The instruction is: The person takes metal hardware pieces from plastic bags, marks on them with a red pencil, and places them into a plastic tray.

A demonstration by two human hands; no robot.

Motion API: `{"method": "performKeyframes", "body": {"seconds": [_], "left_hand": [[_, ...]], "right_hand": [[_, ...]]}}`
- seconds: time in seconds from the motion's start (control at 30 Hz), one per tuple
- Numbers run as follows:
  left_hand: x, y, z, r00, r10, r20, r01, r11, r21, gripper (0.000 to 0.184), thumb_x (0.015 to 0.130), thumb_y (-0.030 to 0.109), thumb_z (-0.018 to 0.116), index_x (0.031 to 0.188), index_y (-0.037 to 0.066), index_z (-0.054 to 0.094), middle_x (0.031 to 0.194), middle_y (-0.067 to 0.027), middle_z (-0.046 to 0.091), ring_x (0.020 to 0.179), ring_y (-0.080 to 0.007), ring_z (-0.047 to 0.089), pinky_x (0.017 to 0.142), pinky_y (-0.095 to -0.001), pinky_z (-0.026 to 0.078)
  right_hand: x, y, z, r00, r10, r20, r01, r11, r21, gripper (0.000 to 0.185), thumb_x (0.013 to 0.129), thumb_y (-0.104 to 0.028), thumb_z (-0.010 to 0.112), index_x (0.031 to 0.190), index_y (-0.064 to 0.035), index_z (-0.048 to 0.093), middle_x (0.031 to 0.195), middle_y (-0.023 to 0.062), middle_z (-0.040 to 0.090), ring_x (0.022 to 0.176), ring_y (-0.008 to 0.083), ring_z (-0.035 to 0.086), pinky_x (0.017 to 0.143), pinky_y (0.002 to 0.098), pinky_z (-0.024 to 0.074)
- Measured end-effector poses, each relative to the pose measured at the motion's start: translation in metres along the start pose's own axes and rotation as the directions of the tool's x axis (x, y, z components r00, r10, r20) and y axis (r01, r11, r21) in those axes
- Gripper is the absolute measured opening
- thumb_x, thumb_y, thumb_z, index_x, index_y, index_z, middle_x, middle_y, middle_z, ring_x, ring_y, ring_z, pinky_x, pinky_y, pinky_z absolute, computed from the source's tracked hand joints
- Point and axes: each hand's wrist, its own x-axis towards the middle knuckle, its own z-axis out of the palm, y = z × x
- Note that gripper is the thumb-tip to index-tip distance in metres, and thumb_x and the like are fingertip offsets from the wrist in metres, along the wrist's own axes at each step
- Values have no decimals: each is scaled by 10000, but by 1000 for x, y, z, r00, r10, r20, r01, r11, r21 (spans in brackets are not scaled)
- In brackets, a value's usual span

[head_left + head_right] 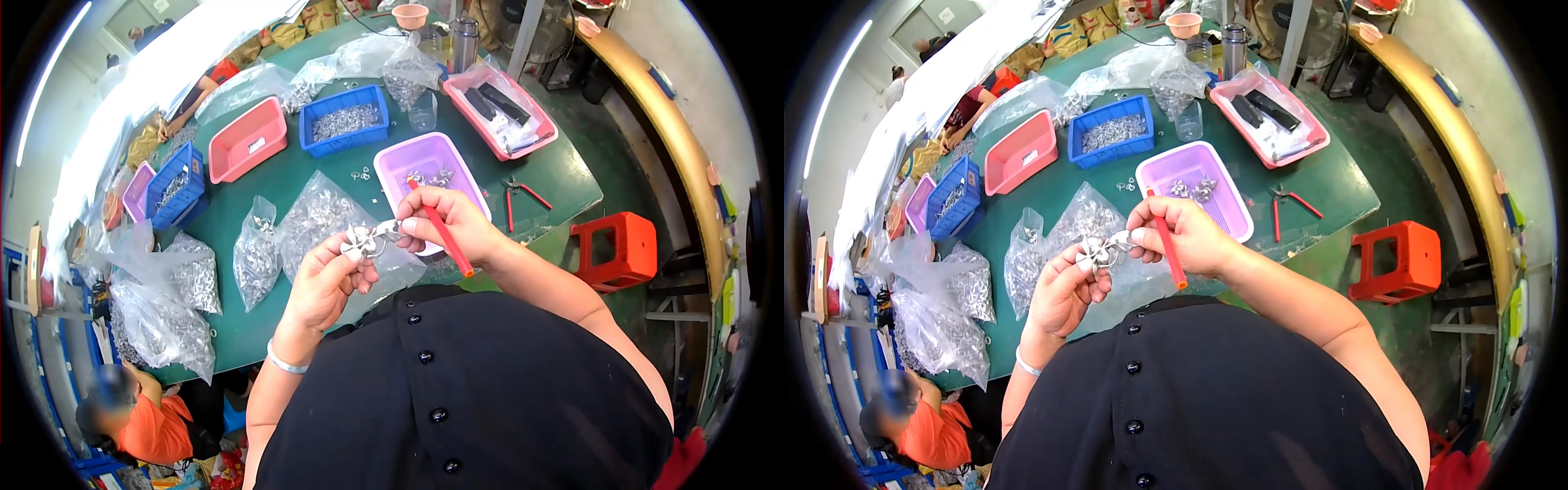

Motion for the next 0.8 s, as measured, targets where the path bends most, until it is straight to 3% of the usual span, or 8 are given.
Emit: {"method": "performKeyframes", "body": {"seconds": [0.27, 0.47, 0.57, 0.8], "left_hand": [[4, 5, -13, 996, 22, 89, -15, 997, -72, 278, 838, 84, 389, 1065, -53, 472, 867, -112, 578, 724, -165, 577, 593, -245, 460], [7, 7, -22, 991, 38, 129, -20, 991, -134, 346, 849, 141, 348, 1086, -88, 452, 895, -135, 567, 743, -191, 571, 605, -270, 459], [7, 8, -20, 996, 33, 77, -23, 992, -122, 400, 857, 193, 357, 1142, -81, 418, 853, -149, 567, 709, -207, 571, 567, -261, 456], [8, 10, -27, 992, 49, 115, -39, 995, -92, 379, 891, 185, 337, 1144, -80, 438, 893, -123, 568, 735, -185, 568, 586, -264, 454]], "right_hand": [[8, 2, 5, 994, -112, 20, 112, 993, -27, 111, 827, -58, 540, 922, -17, 499, 768, 32, 564, 731, 107, 587, 641, 233, 483], [10, -1, 10, 994, -109, -16, 107, 992, -72, 127, 834, -69, 532, 942, -13, 494, 779, 34, 564, 749, 111, 588, 658, 238, 484], [10, -2, 11, 994, -113, -12, 111, 990, -92, 134, 835, -70, 531, 950, -13, 493, 786, 37, 565, 751, 108, 587, 666, 238, 484], [12, -3, 16, 991, -133, -18, 130, 986, -103, 138, 833, -66, 533, 954, -13, 492, 782, 33, 566, 749, 103, 584, 667, 234, 479]]}}
